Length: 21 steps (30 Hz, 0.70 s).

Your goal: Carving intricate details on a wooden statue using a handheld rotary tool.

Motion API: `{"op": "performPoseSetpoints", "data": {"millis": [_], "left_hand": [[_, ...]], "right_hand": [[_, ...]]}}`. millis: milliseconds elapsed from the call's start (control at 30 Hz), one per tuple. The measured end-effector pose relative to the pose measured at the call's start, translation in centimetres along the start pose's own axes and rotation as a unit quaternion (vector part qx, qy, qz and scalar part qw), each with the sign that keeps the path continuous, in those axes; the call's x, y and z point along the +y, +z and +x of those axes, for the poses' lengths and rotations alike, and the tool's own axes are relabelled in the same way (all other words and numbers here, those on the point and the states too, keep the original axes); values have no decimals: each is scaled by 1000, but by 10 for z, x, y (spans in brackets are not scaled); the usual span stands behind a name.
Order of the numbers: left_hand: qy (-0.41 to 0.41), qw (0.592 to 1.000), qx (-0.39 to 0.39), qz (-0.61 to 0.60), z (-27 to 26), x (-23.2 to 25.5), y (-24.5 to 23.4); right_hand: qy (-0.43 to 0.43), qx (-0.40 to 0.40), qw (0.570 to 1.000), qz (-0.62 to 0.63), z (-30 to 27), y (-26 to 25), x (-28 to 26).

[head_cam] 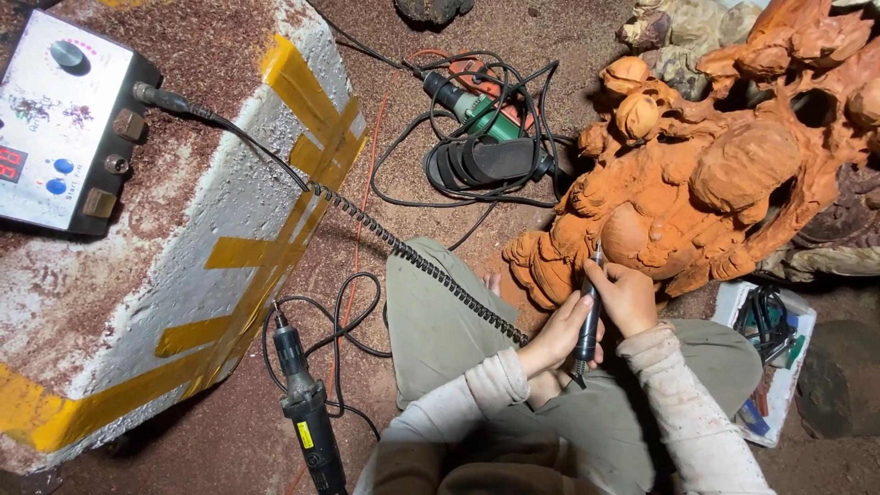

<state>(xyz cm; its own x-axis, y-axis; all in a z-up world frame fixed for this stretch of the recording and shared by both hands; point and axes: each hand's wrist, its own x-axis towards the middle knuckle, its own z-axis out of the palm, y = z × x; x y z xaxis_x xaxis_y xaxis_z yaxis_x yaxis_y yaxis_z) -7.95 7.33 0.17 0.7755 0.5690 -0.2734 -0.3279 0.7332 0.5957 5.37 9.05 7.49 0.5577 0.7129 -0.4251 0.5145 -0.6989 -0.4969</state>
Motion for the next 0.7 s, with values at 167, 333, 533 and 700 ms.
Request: {"op": "performPoseSetpoints", "data": {"millis": [167,333,533,700], "left_hand": [[-5,1000,6,7,2,2,1],[-10,1000,10,5,-1,-1,1],[-22,1000,3,19,-12,-3,4],[-42,998,-4,43,-21,-8,2]], "right_hand": [[17,3,1000,6,1,2,-2],[29,-2,1000,9,-4,0,-5],[37,1,999,32,-10,7,10],[31,-4,994,103,-21,7,13]]}}
